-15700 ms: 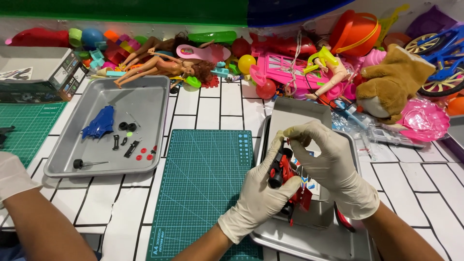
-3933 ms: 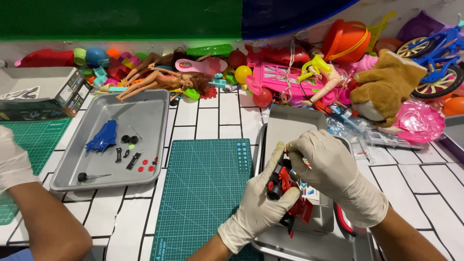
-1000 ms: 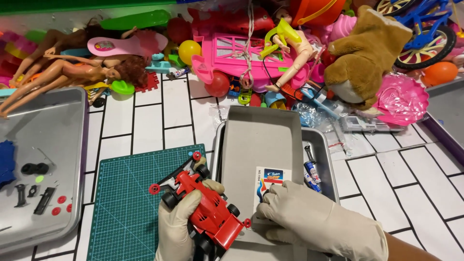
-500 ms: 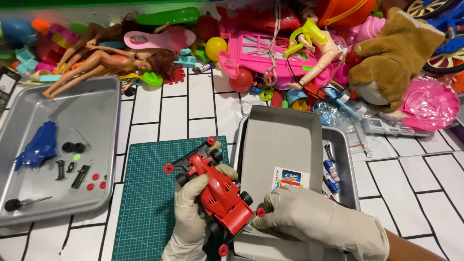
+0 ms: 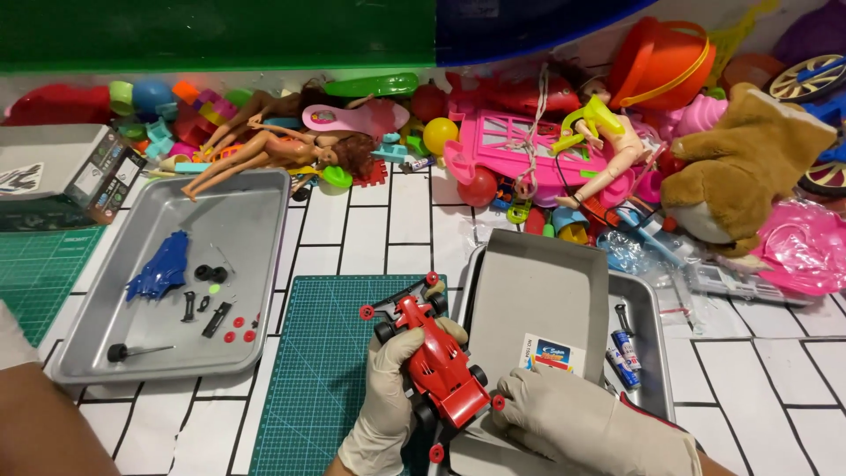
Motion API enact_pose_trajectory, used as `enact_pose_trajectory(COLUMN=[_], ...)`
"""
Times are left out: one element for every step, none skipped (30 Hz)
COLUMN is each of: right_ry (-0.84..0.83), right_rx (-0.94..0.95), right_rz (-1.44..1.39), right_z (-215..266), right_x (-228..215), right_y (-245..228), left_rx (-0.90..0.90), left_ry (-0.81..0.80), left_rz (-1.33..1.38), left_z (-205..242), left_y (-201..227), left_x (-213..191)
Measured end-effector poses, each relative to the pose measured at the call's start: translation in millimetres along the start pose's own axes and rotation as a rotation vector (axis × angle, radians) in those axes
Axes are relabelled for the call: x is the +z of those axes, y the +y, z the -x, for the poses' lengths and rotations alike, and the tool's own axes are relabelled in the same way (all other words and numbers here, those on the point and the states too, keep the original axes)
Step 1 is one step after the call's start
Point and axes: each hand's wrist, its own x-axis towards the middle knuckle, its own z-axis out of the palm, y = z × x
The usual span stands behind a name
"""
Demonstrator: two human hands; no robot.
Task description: The person assembles a red toy car by attaching wheels and small red caps to the chassis. They pick up parts from a tray, fit them onto the car, and place the completed toy into a gray box.
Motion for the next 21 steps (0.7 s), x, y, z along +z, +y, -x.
enact_pose_trajectory(right_ry=[0.002, 0.043, 0.084, 0.083, 0.045, 0.004, 0.001, 0.107, 0.212, 0.208, 0.177, 0.148, 0.144, 0.107, 0.069, 0.066, 0.035, 0.005, 0.002, -0.028, -0.059], right_rx=[-0.004, 0.013, 0.03, 0.029, 0.01, -0.01, -0.011, -0.071, -0.131, -0.134, -0.104, -0.072, -0.073, -0.08, -0.087, -0.083, -0.06, -0.038, -0.037, 0.138, 0.312], right_rz=[-0.002, 0.006, 0.013, 0.013, 0.051, 0.087, 0.086, 0.092, 0.098, 0.098, 0.05, 0.004, 0.006, 0.094, 0.181, 0.183, 0.242, 0.304, 0.31, 0.13, -0.05], right_z=[1, 2, 3, 2, 1, 1, 1, 2, 2, 3, 5, 6, 4, 2, 1, 2, 3, 3, 3, 3, 2], right_x=[7, 15, 22, 18, 13, 8, 7, 6, 5, 5, 4, 4, 2, -1, -5, 4, 12, 20, 16, 12, 8], right_y=[4, 7, 11, 10, 8, 7, 4, 2, 0, 0, 1, 1, -2, -4, -7, -2, 2, 6, 3, 0, -3], left_rx=[0.002, -0.006, -0.013, -0.013, 0.024, 0.061, 0.06, 0.083, 0.106, 0.107, 0.102, 0.097, 0.099, 0.081, 0.063, 0.062, 0.081, 0.106, 0.109, 0.098, 0.088], left_ry=[0.002, -0.027, -0.056, -0.055, -0.067, -0.075, -0.072, -0.086, -0.1, -0.095, -0.067, -0.04, -0.039, -0.059, -0.079, -0.082, -0.074, -0.067, -0.069, -0.072, -0.075], left_rz=[-0.004, 0.007, 0.018, 0.019, -0.021, -0.061, -0.059, -0.114, -0.168, -0.165, -0.171, -0.175, -0.172, -0.106, -0.04, -0.036, -0.123, -0.208, -0.203, -0.163, -0.123], left_z=[0, 1, 1, 0, -2, -3, -4, -3, -4, -4, -4, -4, -4, -4, -5, -5, -5, -6, -7, -7, -8], left_y=[1, 1, 1, 0, -1, -3, 0, 2, 4, 4, 4, 4, 5, 4, 4, 5, 5, 6, 5, 4, 4], left_x=[0, 0, 0, -2, -4, -6, -6, -6, -5, -5, -5, -5, -5, -5, -4, -4, -4, -5, -5, -5, -5])
